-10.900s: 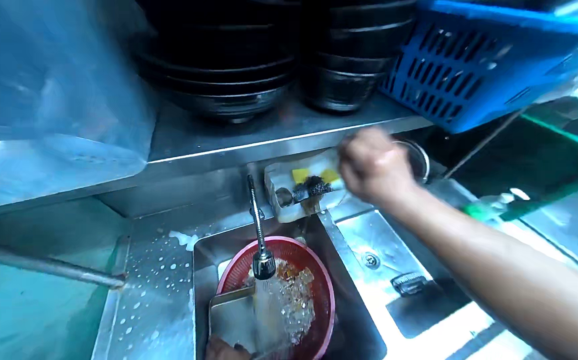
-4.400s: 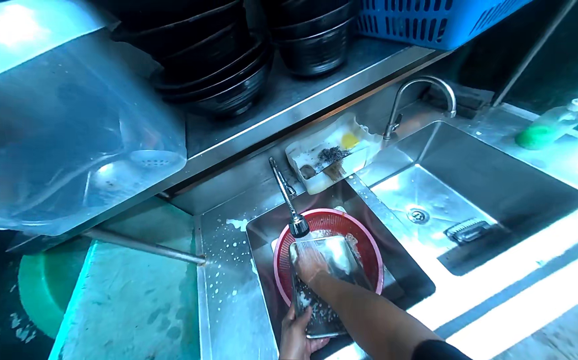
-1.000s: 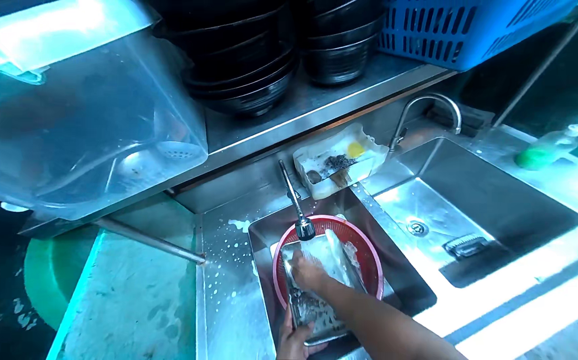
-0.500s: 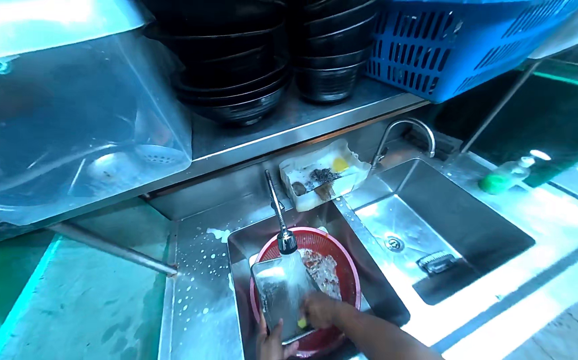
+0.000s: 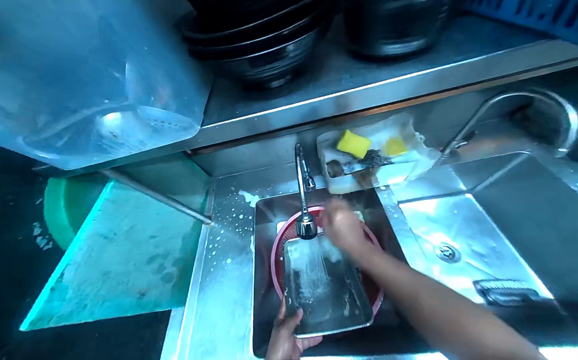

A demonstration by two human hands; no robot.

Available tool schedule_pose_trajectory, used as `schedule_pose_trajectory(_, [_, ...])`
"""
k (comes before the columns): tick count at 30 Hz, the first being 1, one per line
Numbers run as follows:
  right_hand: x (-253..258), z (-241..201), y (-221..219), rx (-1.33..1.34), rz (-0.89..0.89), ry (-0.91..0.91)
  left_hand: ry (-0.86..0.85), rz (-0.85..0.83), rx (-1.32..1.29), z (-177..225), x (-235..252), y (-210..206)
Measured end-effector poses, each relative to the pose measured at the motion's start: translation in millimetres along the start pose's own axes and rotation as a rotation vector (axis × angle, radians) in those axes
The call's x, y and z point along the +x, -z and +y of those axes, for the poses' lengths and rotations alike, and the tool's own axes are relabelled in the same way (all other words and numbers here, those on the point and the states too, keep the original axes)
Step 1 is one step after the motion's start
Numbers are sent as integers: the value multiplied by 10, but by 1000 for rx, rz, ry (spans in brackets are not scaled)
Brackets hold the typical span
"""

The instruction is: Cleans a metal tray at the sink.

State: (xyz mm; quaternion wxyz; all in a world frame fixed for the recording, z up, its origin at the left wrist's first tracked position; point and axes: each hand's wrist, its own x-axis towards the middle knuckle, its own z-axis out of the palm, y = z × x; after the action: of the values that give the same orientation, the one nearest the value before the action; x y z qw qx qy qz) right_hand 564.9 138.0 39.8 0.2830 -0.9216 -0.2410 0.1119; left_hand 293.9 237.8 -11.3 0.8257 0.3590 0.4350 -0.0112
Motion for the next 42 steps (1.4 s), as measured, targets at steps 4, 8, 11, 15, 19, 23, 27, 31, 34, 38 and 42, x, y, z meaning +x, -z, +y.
schedule_pose_trajectory(4, [-362,-188,-1054,-90,-509,102,-31,29,82,-38,-75,-75])
schedule_pose_trajectory(8, [-281,-221,-1492,57,-500,146,-63,54,83,12,-120,-26])
schedule_pose_trajectory(11, [-239,-165,-1579,105,-605,201,-71,65,27,-14,-146,-12])
schedule_pose_trajectory(15, [-300,-121,-1486,47,-489,189,-121,77,120,-94,-144,-21])
schedule_pose_trajectory(19, [-312,-144,-1536,157,-519,204,-130,77,205,-96,-117,-19])
schedule_pose_trajectory(23, [-226,-56,-1356,74,-459,275,-180,151,371,8,-90,-9])
schedule_pose_trajectory(27, [-242,113,-1332,-115,-447,96,-214,349,480,142,-23,-267])
schedule_pose_trajectory(31, [-444,456,-1405,-156,-437,-39,-246,383,513,196,56,-215])
schedule_pose_trajectory(34, [-630,558,-1421,58,-396,-265,-235,384,411,176,108,-222])
schedule_pose_trajectory(38, [-972,687,-1276,904,-510,-688,-250,279,135,159,363,-111])
schedule_pose_trajectory(42, [-1207,639,-835,1253,-536,-632,-161,160,49,111,713,98])
